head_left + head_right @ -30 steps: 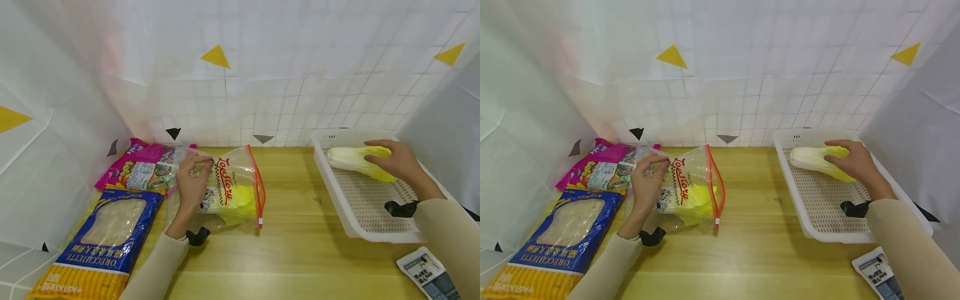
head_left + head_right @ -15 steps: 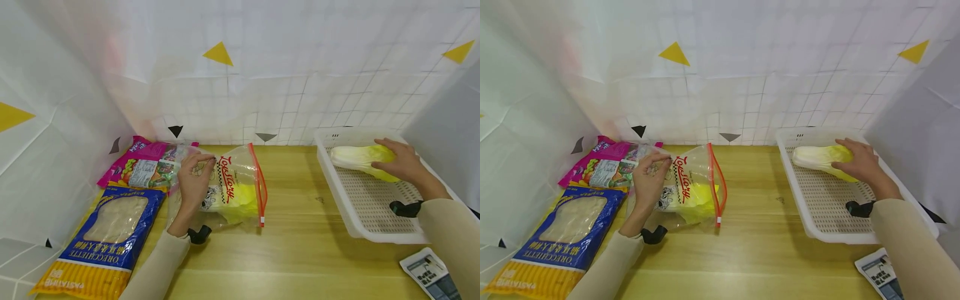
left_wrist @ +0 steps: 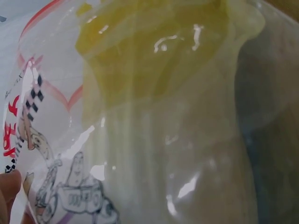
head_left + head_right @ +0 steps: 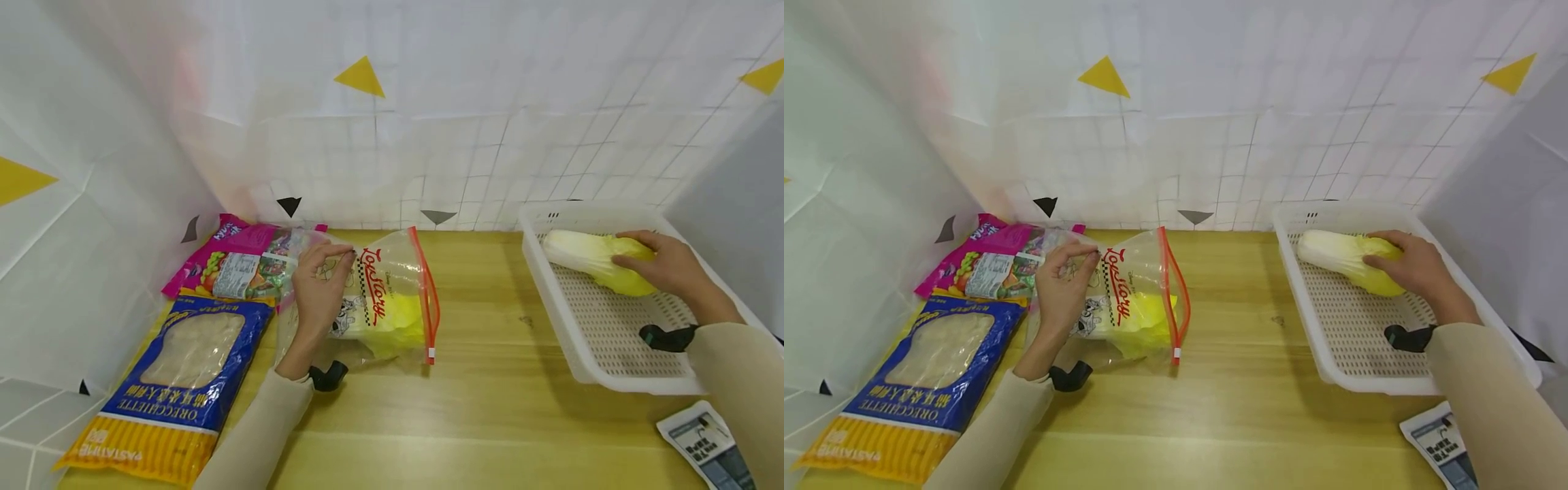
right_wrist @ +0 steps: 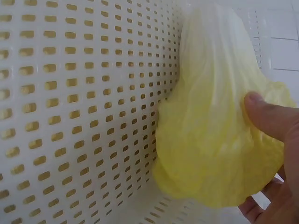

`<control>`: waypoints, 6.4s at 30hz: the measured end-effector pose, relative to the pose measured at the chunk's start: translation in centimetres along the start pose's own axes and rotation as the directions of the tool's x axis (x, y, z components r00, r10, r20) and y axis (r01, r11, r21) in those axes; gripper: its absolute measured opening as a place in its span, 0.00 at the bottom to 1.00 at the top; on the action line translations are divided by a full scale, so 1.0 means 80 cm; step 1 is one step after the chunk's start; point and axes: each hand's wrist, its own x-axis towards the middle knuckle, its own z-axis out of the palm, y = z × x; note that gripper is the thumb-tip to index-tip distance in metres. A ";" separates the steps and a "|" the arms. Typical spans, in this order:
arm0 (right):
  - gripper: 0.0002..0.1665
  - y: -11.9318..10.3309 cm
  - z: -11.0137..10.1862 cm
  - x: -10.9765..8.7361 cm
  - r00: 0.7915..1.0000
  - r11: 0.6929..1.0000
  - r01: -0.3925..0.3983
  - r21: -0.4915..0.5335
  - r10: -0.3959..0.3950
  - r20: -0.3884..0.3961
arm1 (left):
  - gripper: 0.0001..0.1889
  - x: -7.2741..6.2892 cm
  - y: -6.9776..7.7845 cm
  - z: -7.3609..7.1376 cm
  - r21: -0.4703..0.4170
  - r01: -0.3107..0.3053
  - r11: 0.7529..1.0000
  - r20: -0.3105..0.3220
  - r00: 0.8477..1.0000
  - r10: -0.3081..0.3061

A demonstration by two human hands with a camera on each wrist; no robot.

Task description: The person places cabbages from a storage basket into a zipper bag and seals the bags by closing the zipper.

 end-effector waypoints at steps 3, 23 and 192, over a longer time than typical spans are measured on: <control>0.44 -0.002 0.000 0.000 1.000 1.000 -0.015 0.024 0.015 -0.014 | 0.07 -0.001 0.017 0.000 -0.005 0.012 1.000 0.004 1.000 -0.012; 0.44 -0.015 -0.006 0.001 0.993 0.992 -0.057 0.113 0.068 -0.096 | 0.07 0.005 -0.020 0.003 -0.006 -0.013 1.000 -0.001 1.000 0.013; 0.20 -0.335 0.190 -0.017 0.980 0.553 0.088 0.829 -0.198 0.028 | 0.05 0.008 -0.015 -0.009 0.032 -0.171 0.985 0.105 0.980 0.166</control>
